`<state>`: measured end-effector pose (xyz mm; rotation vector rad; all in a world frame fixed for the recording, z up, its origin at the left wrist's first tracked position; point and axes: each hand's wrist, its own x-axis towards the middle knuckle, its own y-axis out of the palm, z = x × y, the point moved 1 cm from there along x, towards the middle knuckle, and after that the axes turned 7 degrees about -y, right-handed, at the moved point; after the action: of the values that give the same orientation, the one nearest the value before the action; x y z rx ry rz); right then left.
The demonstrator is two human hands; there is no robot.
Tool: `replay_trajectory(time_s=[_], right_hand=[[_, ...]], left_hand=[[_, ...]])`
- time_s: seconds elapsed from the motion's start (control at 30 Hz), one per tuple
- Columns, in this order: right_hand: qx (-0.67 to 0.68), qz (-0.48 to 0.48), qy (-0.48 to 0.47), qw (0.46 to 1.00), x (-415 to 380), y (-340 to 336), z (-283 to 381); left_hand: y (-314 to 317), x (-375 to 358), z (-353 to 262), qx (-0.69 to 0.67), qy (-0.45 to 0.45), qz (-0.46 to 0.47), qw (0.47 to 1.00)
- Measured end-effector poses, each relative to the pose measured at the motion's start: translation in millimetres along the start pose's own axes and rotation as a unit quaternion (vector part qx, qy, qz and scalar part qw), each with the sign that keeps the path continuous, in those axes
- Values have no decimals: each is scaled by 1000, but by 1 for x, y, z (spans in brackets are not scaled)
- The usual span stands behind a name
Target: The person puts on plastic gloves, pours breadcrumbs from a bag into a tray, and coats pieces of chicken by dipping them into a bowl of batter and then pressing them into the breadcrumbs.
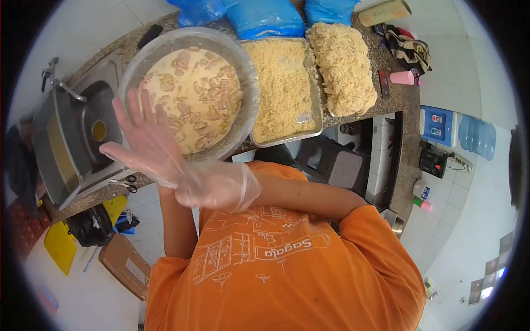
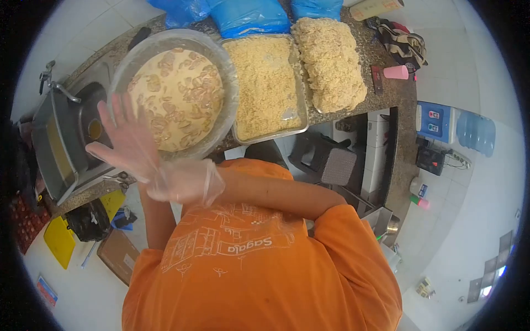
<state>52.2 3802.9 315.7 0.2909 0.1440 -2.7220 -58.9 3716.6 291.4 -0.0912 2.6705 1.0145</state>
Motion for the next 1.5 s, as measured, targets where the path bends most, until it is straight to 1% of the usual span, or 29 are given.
replay_trajectory(time_s=[0.03, 0.07, 0.1, 0.13, 0.17, 0.2, 0.23, 0.27, 0.3, 0.33, 0.37, 0.43, 0.53, 0.63, 0.7, 0.77, 0.83, 0.9, 0.93, 0.97, 1.0, 1.03, 1.07, 1.1, 1.17, 1.23, 1.33, 1.43, 1.5], right_hand=[[64, -5, -1, 998, -1, -16, -4], [-78, 3, -149, 986, -6, -30, -9], [-216, 13, -293, 931, -17, -43, -18], [-179, -16, -300, 937, -33, -59, -27], [-142, -44, -307, 940, -51, -76, -37], [-168, -75, -207, 961, -69, -92, -52], [-193, -103, -106, 970, -88, -110, -72], [-301, -123, -111, 939, -107, -131, -114], [-402, -142, -116, 897, -126, -151, -161], [-518, -32, -109, 848, -146, -171, -193], [-620, 75, -103, 774, -158, -188, -220], [-593, 118, -86, 792, -167, -198, -270], [-554, 168, -81, 811, -172, -205, -264], [-450, 267, -94, 847, -173, -220, -256], [-475, 258, -101, 835, -161, -232, -247], [-500, 247, -108, 823, -147, -245, -225], [-396, 305, -51, 865, -136, -259, -196], [-502, 256, -33, 825, -91, -303, -193], [-502, 172, -48, 846, -63, -333, -172], [-569, 145, 119, 800, -20, -355, -145], [-586, 26, -4, 810, 15, -380, -171], [-594, -92, -127, 789, 48, -406, -197], [-603, -79, -101, 787, 66, -406, -185], [-612, -67, -75, 785, 81, -405, -171], [-605, -67, -125, 783, 112, -409, -196], [-599, -66, -174, 779, 138, -411, -204], [-627, -52, -143, 764, 154, -410, -209], [-580, -123, -163, 789, 161, -435, -190], [-432, -219, -51, 873, 167, -453, -136]], left_hand=[[0, 3, 2, -19, 17, -27, 999], [0, 4, 5, -22, 17, -31, 999], [0, 3, 9, 0, -39, -47, 998], [-1, -1, 12, 23, -95, -63, 993], [-25, -14, 33, 142, -80, 53, 985], [-23, -30, 48, 237, -149, 158, 947], [-21, -48, 62, 333, -190, 273, 882], [11, -68, 74, 394, -311, 366, 784], [19, -85, 104, 506, -189, 415, 732], [13, -98, 143, 606, -64, 449, 653], [-6, -100, 190, 614, -62, 436, 656], [-38, -95, 267, 790, 65, 410, 451], [-28, -107, 276, 799, 62, 370, 470], [-19, -113, 271, 794, 82, 413, 439], [-22, -111, 275, 785, 95, 436, 430], [-26, -99, 284, 844, 106, 326, 413], [-7, -114, 282, 839, 114, 323, 422], [17, -121, 273, 835, 123, 320, 430], [26, -123, 267, 823, 159, 287, 464], [33, -126, 263, 808, 193, 253, 495], [39, -129, 262, 811, 191, 249, 493], [44, -132, 260, 796, 206, 183, 539], [50, -135, 257, 776, 221, 117, 579], [62, -140, 255, 779, 221, 115, 575], [88, -150, 245, 726, 206, 52, 654], [98, -163, 237, 723, 214, 33, 656], [93, -194, 224, 709, 204, -7, 675], [72, -225, 215, 688, 152, -101, 702], [56, -241, 214, 660, 126, -136, 728]])
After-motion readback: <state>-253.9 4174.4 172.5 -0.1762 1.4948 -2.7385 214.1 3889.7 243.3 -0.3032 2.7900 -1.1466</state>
